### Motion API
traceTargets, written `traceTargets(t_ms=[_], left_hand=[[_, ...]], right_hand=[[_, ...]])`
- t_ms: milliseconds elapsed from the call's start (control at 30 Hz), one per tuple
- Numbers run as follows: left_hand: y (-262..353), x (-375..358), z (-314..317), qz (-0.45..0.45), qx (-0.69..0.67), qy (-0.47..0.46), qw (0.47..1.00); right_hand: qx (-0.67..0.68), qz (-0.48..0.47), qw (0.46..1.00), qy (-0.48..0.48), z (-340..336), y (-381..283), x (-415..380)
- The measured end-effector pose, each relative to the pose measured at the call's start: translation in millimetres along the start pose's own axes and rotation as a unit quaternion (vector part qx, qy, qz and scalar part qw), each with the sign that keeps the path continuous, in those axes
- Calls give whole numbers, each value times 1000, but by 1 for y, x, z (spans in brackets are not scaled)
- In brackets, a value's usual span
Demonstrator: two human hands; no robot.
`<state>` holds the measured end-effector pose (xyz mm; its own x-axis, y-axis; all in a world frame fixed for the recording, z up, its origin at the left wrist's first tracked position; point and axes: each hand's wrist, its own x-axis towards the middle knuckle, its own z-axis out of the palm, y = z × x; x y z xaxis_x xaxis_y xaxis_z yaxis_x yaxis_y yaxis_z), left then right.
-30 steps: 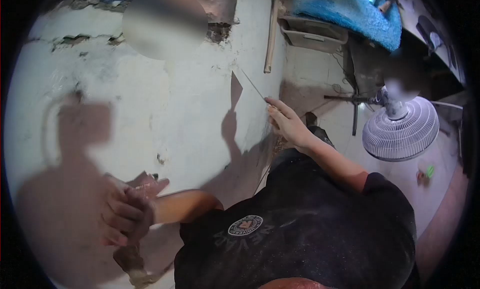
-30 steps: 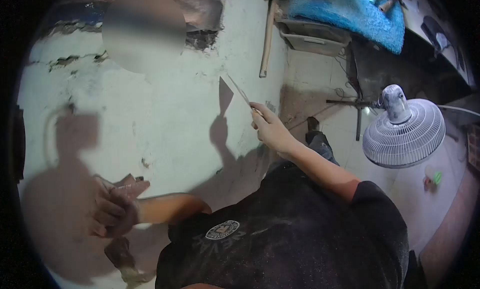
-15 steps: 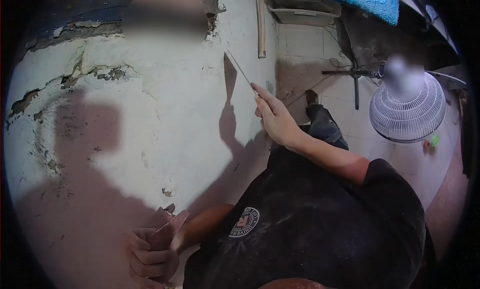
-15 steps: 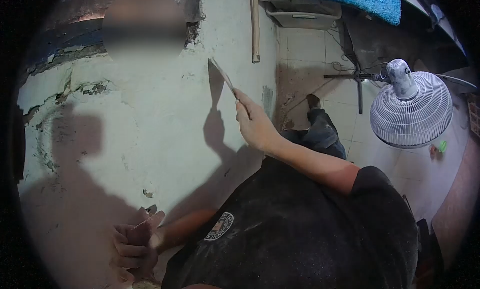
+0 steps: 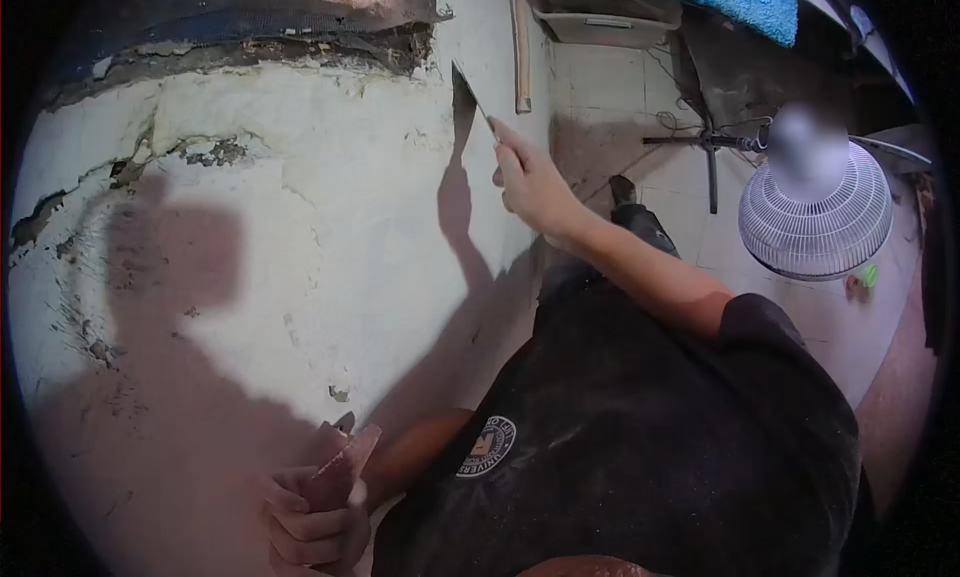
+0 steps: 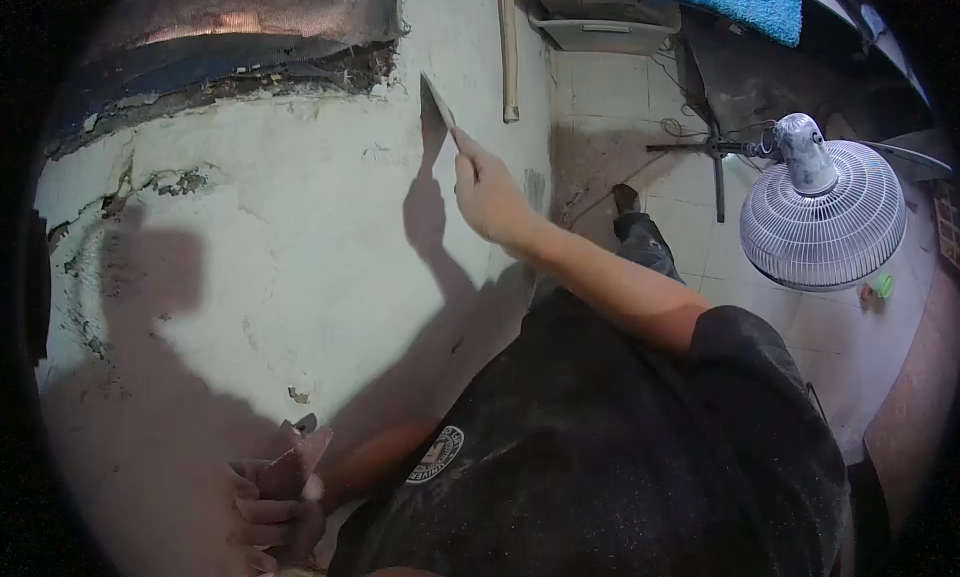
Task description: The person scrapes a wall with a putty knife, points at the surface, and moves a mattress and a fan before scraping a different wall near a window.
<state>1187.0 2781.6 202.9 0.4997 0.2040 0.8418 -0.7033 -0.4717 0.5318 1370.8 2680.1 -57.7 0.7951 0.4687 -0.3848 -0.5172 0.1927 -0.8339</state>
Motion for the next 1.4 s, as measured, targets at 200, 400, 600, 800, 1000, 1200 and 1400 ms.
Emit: traceTargets(t_ms=[200,400,600,800,1000,1200,1400], left_hand=[[-4,-1,-2,-5,-18,14,1000],[-5,2,1,-25,-18,-8,999],[-3,1,-6,-24,-3,-56,998],[0,-12,-14,-14,-1,20,1000],[-12,-6,-16,14,-18,-6,1000],[-3,-6,-15,-2,-5,-8,1000],[-9,-8,-16,9,-18,-24,999]], right_hand=[[-88,9,995,-46,1,-10,-38],[-94,-21,995,-30,-2,-2,-40],[-127,-18,991,-46,0,10,-56],[-136,53,988,-43,-5,22,-34],[-118,6,990,-80,0,3,-48],[-137,-8,989,-62,11,13,-53],[-172,30,983,-59,7,3,-45]])
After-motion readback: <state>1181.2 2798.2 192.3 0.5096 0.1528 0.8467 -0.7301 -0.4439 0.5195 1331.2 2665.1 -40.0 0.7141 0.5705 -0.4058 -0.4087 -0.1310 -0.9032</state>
